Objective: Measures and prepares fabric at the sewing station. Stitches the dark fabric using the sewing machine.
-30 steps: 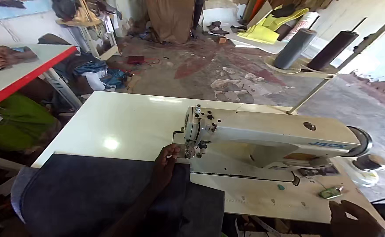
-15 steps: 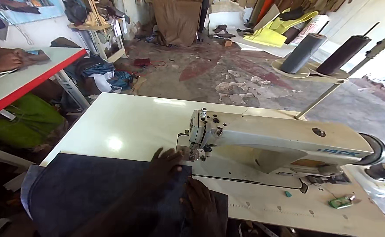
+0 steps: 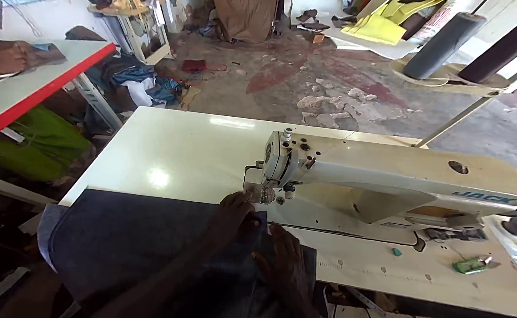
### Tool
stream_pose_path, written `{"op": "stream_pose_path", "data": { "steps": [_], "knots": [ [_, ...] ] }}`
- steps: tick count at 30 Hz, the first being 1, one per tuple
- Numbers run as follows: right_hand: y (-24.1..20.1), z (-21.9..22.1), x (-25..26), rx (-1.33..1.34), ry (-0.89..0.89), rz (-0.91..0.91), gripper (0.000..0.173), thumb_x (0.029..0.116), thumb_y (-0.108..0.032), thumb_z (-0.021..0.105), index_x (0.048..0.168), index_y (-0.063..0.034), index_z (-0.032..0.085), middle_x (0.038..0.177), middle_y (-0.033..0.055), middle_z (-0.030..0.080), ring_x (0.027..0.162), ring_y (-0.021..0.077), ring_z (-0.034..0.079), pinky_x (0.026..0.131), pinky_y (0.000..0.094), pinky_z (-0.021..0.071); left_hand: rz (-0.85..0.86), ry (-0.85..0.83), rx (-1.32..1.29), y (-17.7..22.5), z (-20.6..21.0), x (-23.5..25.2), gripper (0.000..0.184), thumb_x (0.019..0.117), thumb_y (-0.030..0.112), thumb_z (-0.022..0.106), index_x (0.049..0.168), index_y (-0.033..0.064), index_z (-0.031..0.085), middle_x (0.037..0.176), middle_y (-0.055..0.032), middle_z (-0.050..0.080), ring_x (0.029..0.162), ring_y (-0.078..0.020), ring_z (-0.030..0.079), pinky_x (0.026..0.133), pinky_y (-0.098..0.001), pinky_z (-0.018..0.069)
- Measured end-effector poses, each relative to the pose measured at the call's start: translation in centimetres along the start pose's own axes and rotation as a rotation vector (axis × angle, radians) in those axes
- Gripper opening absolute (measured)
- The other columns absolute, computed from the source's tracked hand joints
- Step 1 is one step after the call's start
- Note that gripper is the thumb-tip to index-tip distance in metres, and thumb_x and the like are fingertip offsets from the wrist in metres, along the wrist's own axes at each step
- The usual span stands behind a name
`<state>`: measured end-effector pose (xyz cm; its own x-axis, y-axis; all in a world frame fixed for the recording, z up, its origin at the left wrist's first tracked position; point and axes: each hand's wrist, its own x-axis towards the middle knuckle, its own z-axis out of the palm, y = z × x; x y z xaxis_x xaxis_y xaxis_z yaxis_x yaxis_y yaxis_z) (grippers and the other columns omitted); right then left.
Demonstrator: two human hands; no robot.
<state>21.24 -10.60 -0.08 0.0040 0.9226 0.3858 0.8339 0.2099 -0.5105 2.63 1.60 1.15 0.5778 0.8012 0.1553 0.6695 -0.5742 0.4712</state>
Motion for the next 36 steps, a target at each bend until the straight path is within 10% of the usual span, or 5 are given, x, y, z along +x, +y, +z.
{"op": "stream_pose_path", "data": {
  "steps": [4,7,17,22,36],
  "knots": [
    [-0.4,-0.3,0.4,0.02,0.039,0.096,0.059,0.0878,-0.055,0.071,0.126,-0.0096,0.072,0.131,0.0094,0.067,0.119,0.0304,0.063,0.096,0.0522,0.0519,-0.027,-0.034,-0.321,0.8,-1.8,0.6,0.026,0.0992,0.038,0.065,0.102,0.0119,0.07,0.105,0.0012,0.067,0.104,-0.0145,0.061,0.092,-0.0409,0.0509],
    [-0.8,0.0,1.0,0.079,0.114,0.112,0.04,0.0887,-0.046,0.073,0.112,-0.0136,0.076,0.109,0.0018,0.074,0.099,0.0222,0.068,0.086,0.0482,0.0535,-0.085,-0.146,-0.606,1.7,-3.8,1.1,0.02,0.1006,0.03,0.065,0.099,0.0093,0.065,0.076,-0.0015,0.062,0.067,-0.0119,0.06,0.062,-0.0298,0.0519],
    [-2.1,-1.6,2.2,0.443,0.206,0.265,0.028,0.0853,-0.033,0.08,0.097,-0.0097,0.071,0.085,-0.0025,0.07,0.076,0.0099,0.066,0.07,0.0329,0.0568,-0.038,-0.094,-0.842,3.7,-7.4,1.5,0.02,0.0997,0.021,0.067,0.09,0.004,0.065,0.068,-0.0047,0.058,0.057,-0.0125,0.052,0.052,-0.025,0.0436],
    [-3.2,-3.8,3.3,0.526,0.297,0.19,0.026,0.0847,-0.024,0.082,0.08,-0.0095,0.061,0.069,-0.0042,0.057,0.057,0.0015,0.051,0.051,0.0171,0.0435,0.047,-0.012,-0.854,6.4,-9.6,1.5,0.018,0.0985,0.019,0.068,0.089,0.0049,0.064,0.066,-0.0031,0.055,0.055,-0.0103,0.05,0.05,-0.0226,0.0414],
    [-8.1,-7.5,3.4,0.553,0.541,-0.078,0.014,0.0888,-0.017,0.076,0.09,-0.0026,0.076,0.075,-0.0003,0.062,0.066,-0.001,0.057,0.058,0.0111,0.0489,0.251,0.3,-0.61,12.2,-14.8,-0.8,0.018,0.0999,0.026,0.066,0.089,0.0115,0.065,0.069,0.005,0.059,0.057,-0.0034,0.055,0.051,-0.0184,0.0459]
  ]
}}
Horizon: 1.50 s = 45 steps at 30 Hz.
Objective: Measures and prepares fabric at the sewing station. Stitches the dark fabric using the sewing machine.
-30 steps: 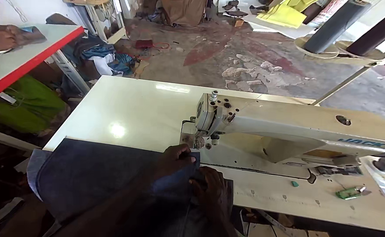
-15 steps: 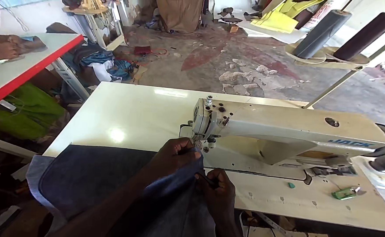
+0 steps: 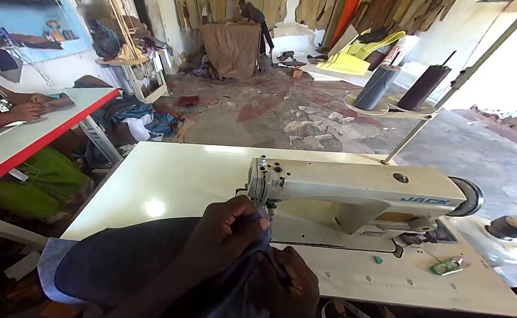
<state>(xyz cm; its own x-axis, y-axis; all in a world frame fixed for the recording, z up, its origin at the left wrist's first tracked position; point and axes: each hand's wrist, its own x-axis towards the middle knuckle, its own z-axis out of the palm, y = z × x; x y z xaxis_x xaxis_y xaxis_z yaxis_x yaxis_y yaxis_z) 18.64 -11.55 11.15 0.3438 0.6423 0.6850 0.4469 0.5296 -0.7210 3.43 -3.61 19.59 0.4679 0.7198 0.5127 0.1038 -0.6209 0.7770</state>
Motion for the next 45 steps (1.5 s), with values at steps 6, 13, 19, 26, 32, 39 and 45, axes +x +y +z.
{"op": "stream_pose_path", "data": {
  "steps": [6,13,19,26,32,39,45],
  "knots": [
    [-1.1,-0.9,0.6,0.707,-0.242,0.543,0.012,0.0954,-0.014,0.065,0.092,-0.0051,0.072,0.077,-0.0018,0.066,0.067,0.0012,0.059,0.062,0.0193,0.0518,-0.084,-0.007,0.015,-0.2,-0.7,0.3,0.015,0.0993,0.028,0.066,0.093,0.0142,0.067,0.074,0.0045,0.062,0.061,-0.0059,0.056,0.053,-0.0206,0.0473],
    [2.4,-2.1,-0.2,0.739,-0.403,1.046,0.017,0.0944,-0.019,0.059,0.088,-0.006,0.069,0.076,0.0043,0.068,0.067,0.0086,0.065,0.063,0.0273,0.0567,-0.43,-0.139,-0.272,-5.7,1.0,-0.1,0.013,0.0946,0.013,0.072,0.094,0.0046,0.062,0.081,-0.0074,0.067,0.071,-0.0139,0.062,0.066,-0.0276,0.0514],
    [7.4,-2.7,0.0,-0.241,-0.809,0.786,0.028,0.0942,-0.037,0.057,0.09,-0.0119,0.069,0.071,0.0026,0.059,0.067,0.0196,0.058,0.061,0.0446,0.0478,-0.525,-0.249,0.153,-11.4,4.4,-1.0,0.024,0.0955,0.032,0.073,0.099,0.0093,0.066,0.082,-0.0018,0.063,0.071,-0.0123,0.06,0.067,-0.0312,0.0521],
    [7.4,-2.2,0.2,-0.703,-0.883,0.375,0.041,0.0915,-0.028,0.07,0.128,-0.0097,0.064,0.118,0.0162,0.067,0.108,0.0361,0.066,0.086,0.0546,0.0548,-0.345,-0.345,0.429,-16.3,7.6,-2.0,0.03,0.1004,0.033,0.065,0.117,0.0078,0.065,0.101,-0.0083,0.068,0.094,-0.0226,0.067,0.089,-0.0437,0.0553],
    [8.7,-2.1,1.7,-0.642,-1.11,0.291,0.04,0.0962,-0.027,0.064,0.134,-0.0155,0.067,0.127,0.0143,0.062,0.118,0.0335,0.06,0.095,0.0491,0.052,-0.243,-0.19,0.613,-17.3,7.7,-2.6,0.045,0.0924,0.053,0.069,0.116,0.0159,0.064,0.107,-0.0007,0.064,0.104,-0.0212,0.06,0.089,-0.0464,0.0473],
    [13.2,-1.0,1.9,-0.463,-0.697,0.077,0.025,0.0998,-0.022,0.054,0.106,-0.0168,0.078,0.099,0.0021,0.07,0.091,0.0172,0.068,0.078,0.0378,0.0595,-0.268,-0.119,0.746,-17.0,8.0,-2.8,0.048,0.0849,0.053,0.077,0.114,0.0169,0.066,0.128,-0.0045,0.061,0.124,-0.0269,0.054,0.1,-0.0505,0.0444],
    [14.9,-0.6,1.8,-0.584,-0.768,-0.099,0.026,0.0956,-0.024,0.057,0.108,-0.0239,0.08,0.092,-0.0001,0.067,0.087,0.0192,0.064,0.072,0.0383,0.0525,-0.179,-0.131,0.778,-17.8,7.5,-3.3,0.046,0.0896,0.055,0.071,0.116,0.0184,0.063,0.129,-0.0026,0.059,0.127,-0.0241,0.052,0.101,-0.0472,0.0434]
  ]
}}
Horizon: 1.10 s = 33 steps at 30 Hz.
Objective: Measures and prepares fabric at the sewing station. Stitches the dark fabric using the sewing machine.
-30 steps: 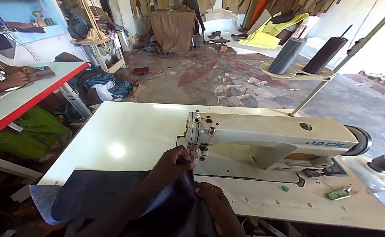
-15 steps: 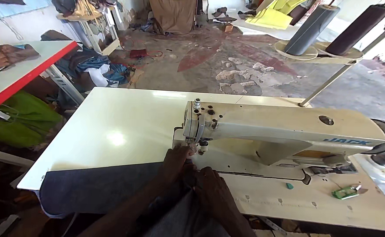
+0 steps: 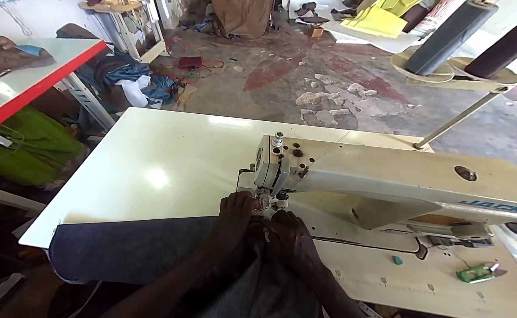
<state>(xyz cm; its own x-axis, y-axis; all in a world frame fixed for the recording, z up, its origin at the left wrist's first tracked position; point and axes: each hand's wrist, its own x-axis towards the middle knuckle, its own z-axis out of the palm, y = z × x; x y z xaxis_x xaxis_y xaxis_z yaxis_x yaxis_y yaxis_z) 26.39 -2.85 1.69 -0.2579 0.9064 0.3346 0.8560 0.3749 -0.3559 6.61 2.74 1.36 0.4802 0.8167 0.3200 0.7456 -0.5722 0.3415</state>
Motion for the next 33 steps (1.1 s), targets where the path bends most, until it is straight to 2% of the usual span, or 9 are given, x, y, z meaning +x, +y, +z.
{"op": "stream_pose_path", "data": {
  "steps": [4,6,9,12,16,24,27,31,33],
  "knots": [
    [0.2,-0.5,-0.4,-0.046,-0.019,-0.061,0.031,0.0987,-0.037,0.053,0.114,-0.0263,0.078,0.095,0.0006,0.068,0.089,0.0203,0.063,0.073,0.0392,0.0506,0.208,0.015,-0.019,-0.2,-0.3,-1.4,0.031,0.1035,0.045,0.055,0.105,0.0192,0.073,0.116,0.0014,0.069,0.12,-0.0184,0.06,0.104,-0.0454,0.0459],
    [0.1,-0.6,-0.6,-0.077,-0.047,-0.062,0.036,0.0974,-0.041,0.054,0.121,-0.0248,0.076,0.098,0.0027,0.068,0.092,0.023,0.063,0.076,0.0421,0.0501,0.184,-0.085,-0.053,0.6,-1.6,-2.9,0.037,0.1076,0.045,0.045,0.118,0.0209,0.072,0.129,0.0064,0.067,0.126,-0.0149,0.058,0.107,-0.044,0.0441],
    [-0.3,-0.2,-1.0,-0.12,-0.02,-0.061,0.038,0.0979,-0.042,0.054,0.122,-0.0231,0.076,0.096,0.0029,0.067,0.09,0.0229,0.062,0.077,0.042,0.0486,0.12,-0.167,-0.065,0.9,-2.1,-4.6,0.047,0.1087,0.05,0.037,0.136,0.0225,0.065,0.147,0.0071,0.057,0.137,-0.0162,0.051,0.109,-0.0455,0.042],
    [-0.3,0.6,-0.4,-0.188,0.043,-0.069,0.037,0.0988,-0.039,0.051,0.12,-0.0214,0.077,0.093,0.0035,0.066,0.089,0.0237,0.062,0.076,0.0421,0.0489,0.14,-0.15,-0.041,-0.4,-1.4,-3.9,0.047,0.1087,0.051,0.037,0.137,0.0255,0.065,0.149,0.0109,0.056,0.139,-0.0127,0.048,0.111,-0.044,0.0413],
    [0.3,1.7,1.1,-0.228,0.103,-0.052,0.037,0.099,-0.038,0.051,0.119,-0.0217,0.077,0.093,0.0066,0.068,0.092,0.0275,0.063,0.079,0.0459,0.0491,0.179,-0.14,-0.019,-2.1,-1.3,-1.8,0.044,0.1081,0.051,0.039,0.131,0.0269,0.068,0.147,0.0134,0.056,0.138,-0.0105,0.047,0.11,-0.0437,0.0411],
    [0.2,2.4,2.0,-0.248,0.103,0.002,0.04,0.0994,-0.039,0.048,0.122,-0.0232,0.077,0.102,0.0065,0.069,0.097,0.0271,0.062,0.082,0.0464,0.0472,0.234,-0.097,-0.039,-3.7,-0.9,-0.2,0.045,0.1061,0.053,0.043,0.128,0.0252,0.071,0.145,0.0111,0.058,0.14,-0.0109,0.047,0.113,-0.0448,0.04],
    [0.3,2.6,1.9,-0.235,0.113,0.012,0.04,0.099,-0.04,0.049,0.123,-0.0239,0.076,0.1,0.0067,0.069,0.096,0.0273,0.062,0.082,0.0466,0.0473,0.24,-0.082,-0.04,-3.8,-0.8,-0.1,0.045,0.1055,0.053,0.044,0.128,0.0248,0.071,0.146,0.0106,0.057,0.141,-0.0116,0.046,0.113,-0.0454,0.0394],
    [0.4,2.7,1.7,-0.226,0.135,0.013,0.039,0.0986,-0.042,0.051,0.122,-0.023,0.076,0.099,0.0069,0.069,0.096,0.0279,0.062,0.081,0.0471,0.048,0.211,-0.102,-0.054,-3.7,-0.9,-0.1,0.044,0.1039,0.055,0.046,0.127,0.0257,0.069,0.151,0.0103,0.052,0.147,-0.0128,0.038,0.117,-0.0457,0.0357],
    [0.5,2.8,1.7,-0.214,0.138,0.018,0.039,0.0986,-0.042,0.052,0.121,-0.0221,0.076,0.101,0.0069,0.069,0.097,0.0282,0.062,0.082,0.0472,0.0477,0.201,-0.116,-0.06,-3.7,-1.0,0.0,0.045,0.1038,0.055,0.046,0.129,0.0252,0.067,0.151,0.0104,0.052,0.147,-0.0115,0.039,0.119,-0.045,0.0337]
  ]
}}
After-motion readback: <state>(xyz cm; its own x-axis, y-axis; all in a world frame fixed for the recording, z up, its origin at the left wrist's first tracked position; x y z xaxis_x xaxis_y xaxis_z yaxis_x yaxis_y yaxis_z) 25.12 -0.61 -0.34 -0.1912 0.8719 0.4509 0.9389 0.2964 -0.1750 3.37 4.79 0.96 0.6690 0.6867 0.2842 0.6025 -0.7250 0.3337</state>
